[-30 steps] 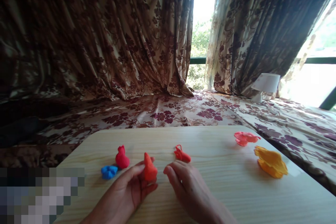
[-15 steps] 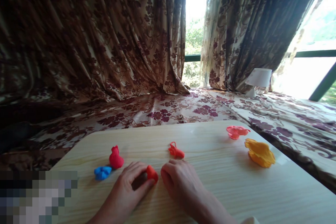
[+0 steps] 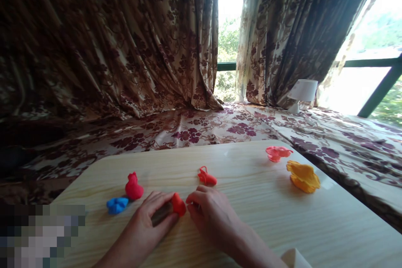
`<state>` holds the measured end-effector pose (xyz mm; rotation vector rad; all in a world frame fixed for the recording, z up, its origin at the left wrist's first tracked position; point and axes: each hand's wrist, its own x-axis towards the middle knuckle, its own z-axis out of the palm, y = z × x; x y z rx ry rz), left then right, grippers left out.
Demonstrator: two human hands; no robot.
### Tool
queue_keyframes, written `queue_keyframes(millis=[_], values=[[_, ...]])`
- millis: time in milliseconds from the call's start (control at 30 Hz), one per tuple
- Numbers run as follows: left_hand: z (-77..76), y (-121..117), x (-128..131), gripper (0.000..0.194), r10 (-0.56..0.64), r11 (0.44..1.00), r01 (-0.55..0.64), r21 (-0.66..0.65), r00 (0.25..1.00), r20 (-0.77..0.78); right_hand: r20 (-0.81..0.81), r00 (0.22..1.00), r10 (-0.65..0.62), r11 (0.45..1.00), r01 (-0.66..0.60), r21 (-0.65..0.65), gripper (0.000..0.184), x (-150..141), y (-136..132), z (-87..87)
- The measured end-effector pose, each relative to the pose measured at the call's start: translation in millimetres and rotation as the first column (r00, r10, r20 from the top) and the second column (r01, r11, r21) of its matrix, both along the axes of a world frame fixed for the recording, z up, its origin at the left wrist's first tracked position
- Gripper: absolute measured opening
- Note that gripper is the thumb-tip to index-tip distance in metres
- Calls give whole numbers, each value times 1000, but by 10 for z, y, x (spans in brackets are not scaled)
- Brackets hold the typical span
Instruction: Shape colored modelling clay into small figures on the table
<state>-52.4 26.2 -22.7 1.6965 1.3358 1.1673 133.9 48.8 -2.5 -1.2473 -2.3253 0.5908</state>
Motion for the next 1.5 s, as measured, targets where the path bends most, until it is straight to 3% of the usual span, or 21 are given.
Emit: queue_keyframes(millis=[300,600,733,933,1033,1300,1500], values=[[112,-29,20,22,-115,990,135,39,939,-326,-34,999,13,1000,-13,-10,18,-24,0,-55],[109,-48,79,11,-80,991,120,55,873,-481,-44,998,53,998,-54,-22,21,-18,10,-46],[77,-39,78,16,-74,992,114,55,874,-480,-91,993,70,997,-71,-14,22,-11,-19,-1],[17,-36,81,24,-67,991,112,75,890,-451,-309,947,83,996,-83,14,18,-48,-69,61],[-10,-31,78,20,-44,993,90,80,890,-454,-291,951,107,993,-116,-12,9,-75,-56,35],[1,-30,114,15,-19,996,58,69,881,-472,-321,945,68,995,-86,-40,11,-116,7,-90],[-37,-29,106,16,-15,997,45,57,892,-451,-338,940,43,996,-68,-65,10,-79,-2,-86]])
